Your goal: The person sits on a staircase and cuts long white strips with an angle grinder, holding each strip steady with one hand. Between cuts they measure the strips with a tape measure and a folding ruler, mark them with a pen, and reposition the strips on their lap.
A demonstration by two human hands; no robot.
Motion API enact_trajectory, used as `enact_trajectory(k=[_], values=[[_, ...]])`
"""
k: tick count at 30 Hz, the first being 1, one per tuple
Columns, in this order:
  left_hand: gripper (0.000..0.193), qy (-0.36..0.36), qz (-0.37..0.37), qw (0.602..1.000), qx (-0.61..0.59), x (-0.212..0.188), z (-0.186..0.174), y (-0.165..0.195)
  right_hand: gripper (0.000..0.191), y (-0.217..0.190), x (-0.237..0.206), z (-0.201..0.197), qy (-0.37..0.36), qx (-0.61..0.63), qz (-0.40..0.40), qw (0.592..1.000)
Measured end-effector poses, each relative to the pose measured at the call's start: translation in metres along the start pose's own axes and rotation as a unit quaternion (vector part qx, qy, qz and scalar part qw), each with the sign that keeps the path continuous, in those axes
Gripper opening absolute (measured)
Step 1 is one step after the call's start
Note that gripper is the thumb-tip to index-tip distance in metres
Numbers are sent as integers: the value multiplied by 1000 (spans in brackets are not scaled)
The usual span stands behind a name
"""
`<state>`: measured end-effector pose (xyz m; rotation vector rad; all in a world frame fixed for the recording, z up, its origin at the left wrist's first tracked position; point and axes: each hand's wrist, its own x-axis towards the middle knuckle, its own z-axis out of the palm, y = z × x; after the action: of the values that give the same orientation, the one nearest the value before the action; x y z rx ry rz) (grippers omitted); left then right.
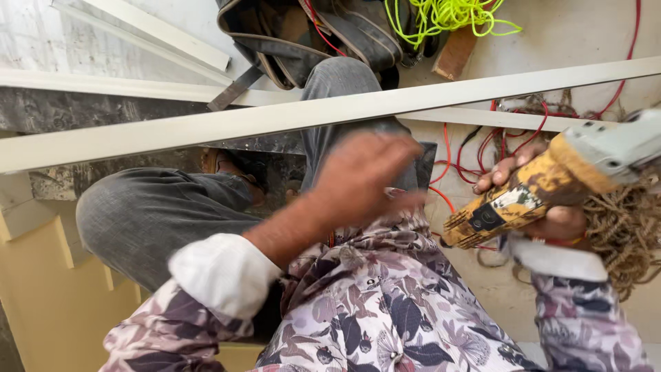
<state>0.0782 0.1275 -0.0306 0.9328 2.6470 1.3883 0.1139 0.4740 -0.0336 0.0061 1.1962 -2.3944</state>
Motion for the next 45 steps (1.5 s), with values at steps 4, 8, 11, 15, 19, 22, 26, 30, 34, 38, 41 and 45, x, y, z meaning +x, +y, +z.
enact_trajectory(k=[4,8,11,15,19,22,26,30,34,38,41,45], values=[[103,18,-65,979,-193,3,31,78,72,4,26,19,44,5,-60,997],[103,-82,-158,954,-243,-2,33,73,85,18,46,31,62,47,-67,995],[106,-111,-103,923,-353,-6,26,51,85,28,58,29,34,213,-55,975],[106,-127,-40,939,-317,-8,23,41,81,35,53,23,71,183,-40,980],[96,-194,3,948,-252,-6,24,22,72,35,49,19,67,231,-38,970],[93,-156,10,964,-217,-10,36,20,63,33,51,21,86,198,-38,976],[92,-121,-36,961,-245,-13,48,30,56,33,51,27,124,97,-48,986],[87,-112,12,993,-42,0,17,3,54,29,56,25,123,61,-28,990],[88,-139,-146,926,319,10,-42,-72,50,7,45,18,152,3,39,988],[57,-202,-252,916,238,3,-44,-103,47,-8,40,11,146,-125,79,978],[54,-98,-148,946,272,9,-13,-105,47,-8,38,6,146,-200,112,962],[45,16,-97,958,269,31,30,-103,45,4,39,-5,169,-261,163,937]])
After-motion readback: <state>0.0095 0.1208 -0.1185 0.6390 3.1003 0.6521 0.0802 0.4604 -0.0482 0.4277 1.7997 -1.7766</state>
